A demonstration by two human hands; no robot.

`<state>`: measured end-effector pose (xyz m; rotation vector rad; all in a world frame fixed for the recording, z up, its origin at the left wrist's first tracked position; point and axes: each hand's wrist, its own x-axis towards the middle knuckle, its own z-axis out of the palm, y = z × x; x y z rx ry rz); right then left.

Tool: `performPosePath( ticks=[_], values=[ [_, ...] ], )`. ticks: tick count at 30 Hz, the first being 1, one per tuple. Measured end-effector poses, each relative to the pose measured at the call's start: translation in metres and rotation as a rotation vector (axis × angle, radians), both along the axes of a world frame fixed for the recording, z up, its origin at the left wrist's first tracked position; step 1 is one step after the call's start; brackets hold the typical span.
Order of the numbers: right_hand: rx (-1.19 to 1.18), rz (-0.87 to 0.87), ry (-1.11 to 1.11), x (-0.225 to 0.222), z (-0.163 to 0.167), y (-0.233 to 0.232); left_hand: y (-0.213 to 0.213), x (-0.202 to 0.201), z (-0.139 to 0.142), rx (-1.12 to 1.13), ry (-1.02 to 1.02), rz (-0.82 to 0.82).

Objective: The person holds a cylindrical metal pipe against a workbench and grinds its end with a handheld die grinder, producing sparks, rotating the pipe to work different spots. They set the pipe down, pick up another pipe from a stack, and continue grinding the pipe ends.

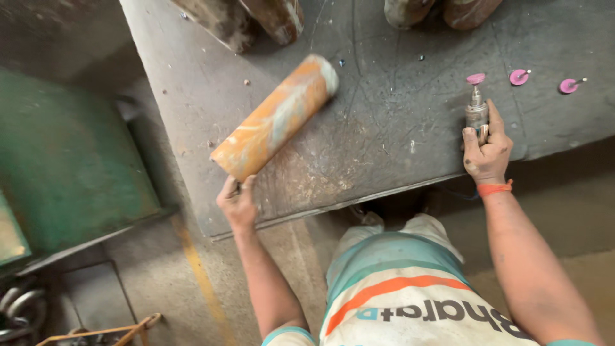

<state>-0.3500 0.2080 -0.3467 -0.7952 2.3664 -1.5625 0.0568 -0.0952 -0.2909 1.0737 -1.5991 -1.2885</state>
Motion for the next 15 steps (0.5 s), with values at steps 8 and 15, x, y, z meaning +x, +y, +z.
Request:
performPosePath(
  ticks=[8,15],
  values=[
    [-0.005,-0.008,-0.004,-0.004,-0.004,0.002,-0.083,0.007,0.019,-0.152,-0.906,0.047],
    [0.032,-0.001,-0.002,-0.010,-0.010,0.007,-0.039,-0.143,0.080,-0.855,-1.022,-0.359]
  ],
)
